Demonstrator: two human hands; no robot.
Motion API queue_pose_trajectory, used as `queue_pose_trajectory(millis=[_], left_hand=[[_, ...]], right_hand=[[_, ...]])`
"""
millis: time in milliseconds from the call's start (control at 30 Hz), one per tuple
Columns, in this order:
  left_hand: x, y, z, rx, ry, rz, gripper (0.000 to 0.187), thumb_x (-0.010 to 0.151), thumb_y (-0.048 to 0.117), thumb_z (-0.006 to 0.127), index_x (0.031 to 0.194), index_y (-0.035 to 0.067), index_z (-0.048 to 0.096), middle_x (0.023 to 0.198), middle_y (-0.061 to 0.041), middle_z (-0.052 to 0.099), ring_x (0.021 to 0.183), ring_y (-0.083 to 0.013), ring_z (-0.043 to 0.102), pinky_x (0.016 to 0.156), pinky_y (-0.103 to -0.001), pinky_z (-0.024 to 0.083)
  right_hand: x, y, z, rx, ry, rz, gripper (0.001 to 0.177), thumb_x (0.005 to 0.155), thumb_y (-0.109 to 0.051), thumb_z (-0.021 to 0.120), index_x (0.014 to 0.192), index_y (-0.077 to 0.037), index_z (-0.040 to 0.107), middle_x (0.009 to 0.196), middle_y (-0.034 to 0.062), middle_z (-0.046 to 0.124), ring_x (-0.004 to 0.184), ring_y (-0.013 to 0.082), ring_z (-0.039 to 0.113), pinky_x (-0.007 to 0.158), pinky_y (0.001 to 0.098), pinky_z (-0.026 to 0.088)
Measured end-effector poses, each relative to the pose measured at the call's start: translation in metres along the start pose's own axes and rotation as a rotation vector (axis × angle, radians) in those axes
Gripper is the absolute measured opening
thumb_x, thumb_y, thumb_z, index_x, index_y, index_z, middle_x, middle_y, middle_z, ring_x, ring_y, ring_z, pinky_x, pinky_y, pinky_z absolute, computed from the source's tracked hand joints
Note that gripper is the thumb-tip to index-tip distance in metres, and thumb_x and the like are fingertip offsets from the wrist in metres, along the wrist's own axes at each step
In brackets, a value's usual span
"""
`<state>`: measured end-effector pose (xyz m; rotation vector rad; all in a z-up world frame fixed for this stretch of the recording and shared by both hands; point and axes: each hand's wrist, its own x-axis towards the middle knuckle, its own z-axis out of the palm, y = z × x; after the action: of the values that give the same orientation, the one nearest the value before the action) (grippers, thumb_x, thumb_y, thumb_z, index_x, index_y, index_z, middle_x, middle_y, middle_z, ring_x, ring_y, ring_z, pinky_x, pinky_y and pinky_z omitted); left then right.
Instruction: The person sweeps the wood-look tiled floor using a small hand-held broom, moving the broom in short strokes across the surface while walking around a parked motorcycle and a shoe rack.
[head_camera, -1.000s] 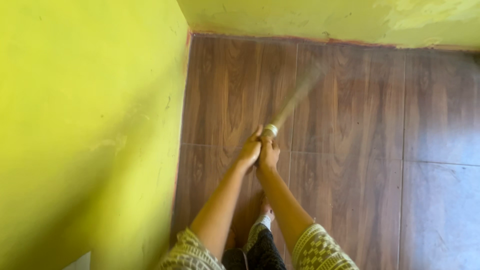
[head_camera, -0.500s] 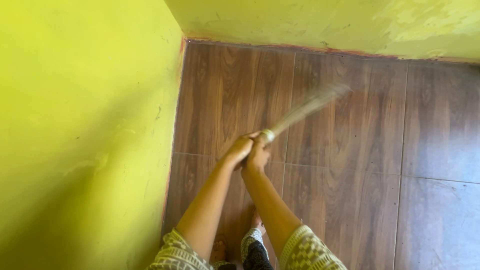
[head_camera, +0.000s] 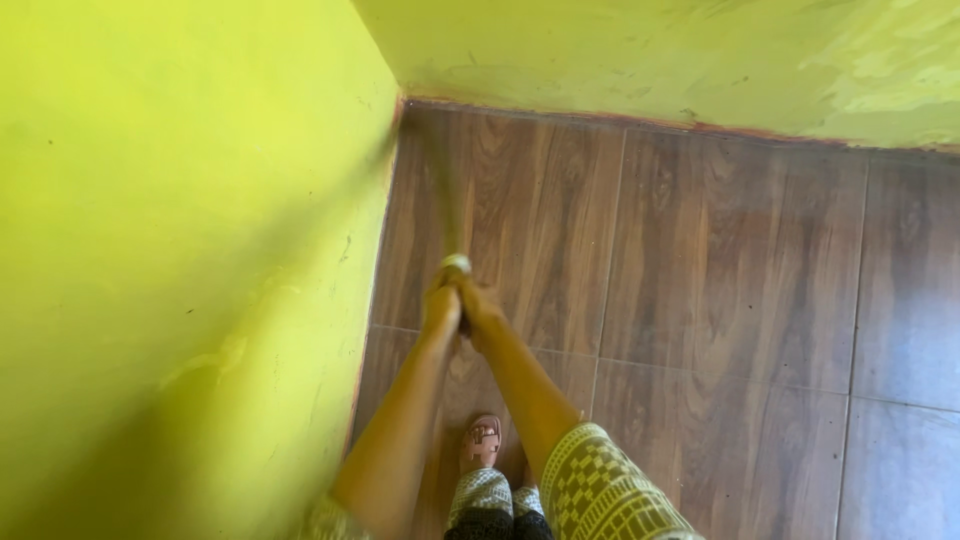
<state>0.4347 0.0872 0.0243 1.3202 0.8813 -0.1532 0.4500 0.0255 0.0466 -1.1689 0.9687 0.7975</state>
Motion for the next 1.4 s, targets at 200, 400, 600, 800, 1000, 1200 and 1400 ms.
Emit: queue_pose_trajectory(millis=[200, 400, 600, 800, 1000, 1200, 1400], left_hand=[[-0.031, 0.024, 0.010, 0.019, -0.321, -0.167, 0.032, 0.092, 0.020, 0.035, 0.120, 0.009, 0.047, 0.072, -0.007, 0.058, 0.056, -0.0140, 0.053, 0.047, -0.026, 0.047], [-0.039, 0.009, -0.020, 0.242, -0.070, 0.078, 0.038, 0.088, 0.014, 0.037, 0.125, 0.015, 0.046, 0.081, -0.005, 0.061, 0.066, -0.0134, 0.058, 0.056, -0.026, 0.048], [0.024, -0.006, -0.039, 0.047, 0.034, -0.057, 0.034, 0.092, 0.016, 0.038, 0.123, 0.010, 0.050, 0.095, -0.013, 0.062, 0.084, -0.0222, 0.062, 0.072, -0.034, 0.051], [0.005, 0.028, -0.016, 0.208, -0.421, -0.070, 0.038, 0.090, 0.011, 0.038, 0.127, 0.011, 0.048, 0.096, -0.009, 0.061, 0.078, -0.0168, 0.059, 0.068, -0.031, 0.049], [-0.057, 0.025, -0.037, 0.120, -0.417, -0.087, 0.028, 0.093, 0.023, 0.039, 0.117, 0.011, 0.050, 0.082, -0.005, 0.059, 0.063, -0.0128, 0.053, 0.051, -0.023, 0.045], [-0.020, -0.010, -0.060, 0.047, 0.017, 0.039, 0.030, 0.093, 0.023, 0.036, 0.111, 0.007, 0.053, 0.082, -0.008, 0.059, 0.068, -0.0151, 0.058, 0.058, -0.025, 0.048], [0.071, -0.012, -0.029, 0.241, -0.013, -0.155, 0.031, 0.094, 0.026, 0.039, 0.112, 0.008, 0.056, 0.097, -0.012, 0.064, 0.087, -0.0177, 0.061, 0.076, -0.029, 0.050]], right_hand=[[-0.018, 0.012, -0.004, 0.258, 0.364, -0.071, 0.057, 0.083, -0.043, 0.056, 0.117, 0.002, 0.049, 0.100, 0.0186, 0.058, 0.083, 0.0267, 0.060, 0.064, 0.0392, 0.052], [-0.029, 0.060, 0.011, -0.100, 0.261, -0.145, 0.051, 0.081, -0.046, 0.047, 0.119, -0.013, 0.057, 0.096, 0.0122, 0.058, 0.084, 0.0240, 0.062, 0.065, 0.0352, 0.056], [0.021, 0.056, 0.025, -0.270, 0.031, -0.415, 0.051, 0.078, -0.044, 0.055, 0.104, -0.002, 0.068, 0.097, 0.0153, 0.066, 0.082, 0.0232, 0.062, 0.067, 0.0315, 0.049], [-0.026, 0.012, 0.033, 0.190, 0.448, -0.101, 0.056, 0.087, -0.043, 0.055, 0.107, 0.008, 0.063, 0.084, 0.0161, 0.063, 0.069, 0.0229, 0.062, 0.057, 0.0335, 0.049], [-0.072, 0.046, 0.031, 0.121, 0.448, -0.151, 0.048, 0.085, -0.043, 0.044, 0.122, -0.013, 0.049, 0.089, 0.0122, 0.059, 0.070, 0.0192, 0.060, 0.059, 0.0371, 0.054], [-0.039, 0.056, 0.041, 0.040, -0.103, -0.117, 0.043, 0.081, -0.036, 0.053, 0.113, -0.007, 0.061, 0.092, 0.0136, 0.068, 0.073, 0.0204, 0.063, 0.060, 0.0305, 0.054], [0.020, 0.003, 0.036, 0.150, 0.029, -0.013, 0.043, 0.081, -0.035, 0.054, 0.109, -0.004, 0.059, 0.090, 0.0144, 0.065, 0.072, 0.0216, 0.063, 0.058, 0.0326, 0.053]])
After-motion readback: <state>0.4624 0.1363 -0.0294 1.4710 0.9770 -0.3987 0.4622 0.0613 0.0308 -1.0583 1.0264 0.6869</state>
